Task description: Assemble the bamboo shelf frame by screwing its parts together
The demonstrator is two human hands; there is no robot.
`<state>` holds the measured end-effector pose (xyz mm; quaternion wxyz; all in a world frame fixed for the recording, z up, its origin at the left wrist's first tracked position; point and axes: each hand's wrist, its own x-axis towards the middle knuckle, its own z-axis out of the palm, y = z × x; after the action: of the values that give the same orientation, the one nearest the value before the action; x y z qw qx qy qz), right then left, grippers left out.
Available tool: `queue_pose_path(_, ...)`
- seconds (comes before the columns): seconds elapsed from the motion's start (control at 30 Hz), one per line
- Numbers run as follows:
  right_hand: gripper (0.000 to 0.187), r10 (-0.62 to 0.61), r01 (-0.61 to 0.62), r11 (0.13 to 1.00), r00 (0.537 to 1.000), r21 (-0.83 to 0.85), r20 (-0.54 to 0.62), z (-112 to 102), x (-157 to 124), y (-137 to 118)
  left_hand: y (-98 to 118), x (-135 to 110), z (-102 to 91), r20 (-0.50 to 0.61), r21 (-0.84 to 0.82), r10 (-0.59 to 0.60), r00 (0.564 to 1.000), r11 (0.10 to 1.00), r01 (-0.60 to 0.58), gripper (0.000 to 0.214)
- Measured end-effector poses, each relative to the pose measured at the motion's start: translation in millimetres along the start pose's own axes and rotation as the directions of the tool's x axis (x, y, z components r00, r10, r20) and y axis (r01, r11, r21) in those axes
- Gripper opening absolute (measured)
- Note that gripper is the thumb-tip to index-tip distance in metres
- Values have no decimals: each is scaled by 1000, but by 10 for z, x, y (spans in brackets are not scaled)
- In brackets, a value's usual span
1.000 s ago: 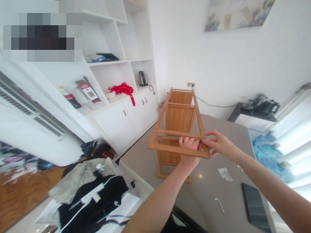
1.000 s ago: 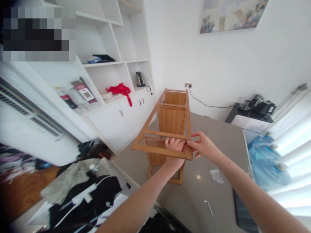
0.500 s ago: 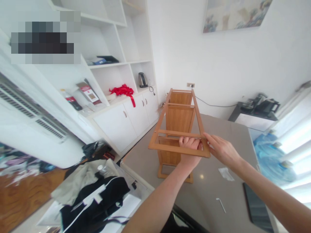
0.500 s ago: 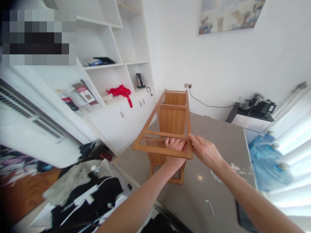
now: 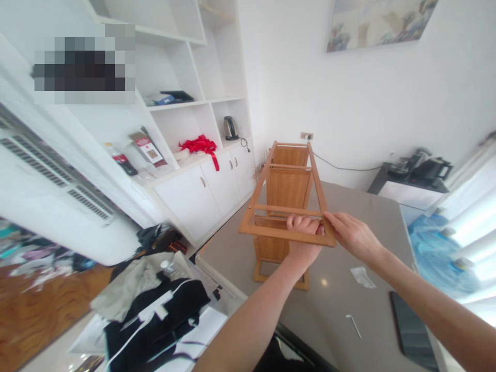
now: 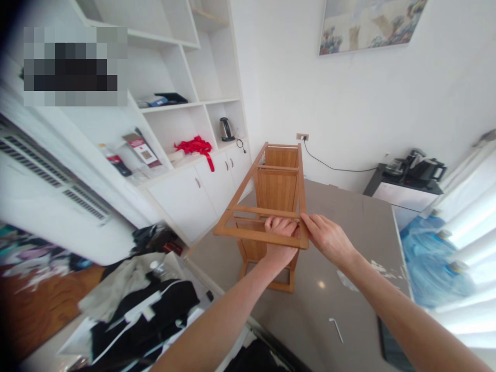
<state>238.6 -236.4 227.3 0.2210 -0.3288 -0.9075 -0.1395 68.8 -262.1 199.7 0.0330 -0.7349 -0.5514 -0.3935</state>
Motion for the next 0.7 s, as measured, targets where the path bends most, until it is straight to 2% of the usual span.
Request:
queue_pose_path(0.3,45,-32,32,999,999,12,18,-17,19,17,-14,-20,27,-6,21,10,1000,1000,-10,16)
queue_pose_path(0.7,36,-82,85,995,994,-45,71,-99,97,45,-14,-25,27,1,18,11,1000,1000,-11,18)
